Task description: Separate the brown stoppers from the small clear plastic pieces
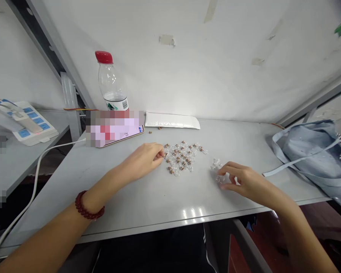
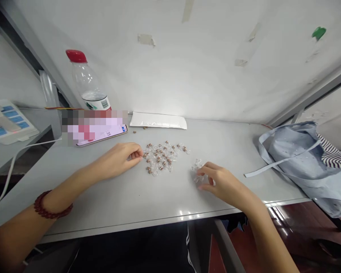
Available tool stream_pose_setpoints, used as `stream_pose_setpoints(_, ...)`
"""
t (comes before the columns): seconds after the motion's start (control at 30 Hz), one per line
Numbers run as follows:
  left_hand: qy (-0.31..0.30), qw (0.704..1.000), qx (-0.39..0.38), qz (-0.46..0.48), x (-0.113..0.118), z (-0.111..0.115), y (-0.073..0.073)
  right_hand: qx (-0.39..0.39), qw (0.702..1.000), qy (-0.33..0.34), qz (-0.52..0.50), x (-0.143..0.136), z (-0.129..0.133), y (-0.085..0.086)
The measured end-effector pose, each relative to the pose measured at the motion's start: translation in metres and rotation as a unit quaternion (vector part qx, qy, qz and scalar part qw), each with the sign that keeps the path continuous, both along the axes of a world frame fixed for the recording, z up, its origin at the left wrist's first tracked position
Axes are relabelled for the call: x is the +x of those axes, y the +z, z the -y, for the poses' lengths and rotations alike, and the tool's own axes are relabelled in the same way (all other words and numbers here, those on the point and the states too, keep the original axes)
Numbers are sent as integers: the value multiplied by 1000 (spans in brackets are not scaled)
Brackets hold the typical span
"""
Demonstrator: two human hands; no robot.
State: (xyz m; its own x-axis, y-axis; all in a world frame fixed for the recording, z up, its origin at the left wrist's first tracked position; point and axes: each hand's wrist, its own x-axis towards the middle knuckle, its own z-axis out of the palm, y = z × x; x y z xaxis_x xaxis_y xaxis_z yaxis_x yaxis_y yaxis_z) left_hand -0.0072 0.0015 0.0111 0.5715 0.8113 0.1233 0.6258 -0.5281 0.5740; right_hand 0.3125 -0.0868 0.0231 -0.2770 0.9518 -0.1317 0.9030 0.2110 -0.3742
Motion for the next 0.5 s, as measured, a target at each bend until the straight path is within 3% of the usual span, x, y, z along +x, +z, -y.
stream_pose_setpoints(0.3,-4,999,16,43,3,2,1,95,994,42,-33,-29,0,-20)
stream_pose_setpoints(0.5,12,988,-65,142,9,8,5,141,980,47,-133,-45,-6,-17)
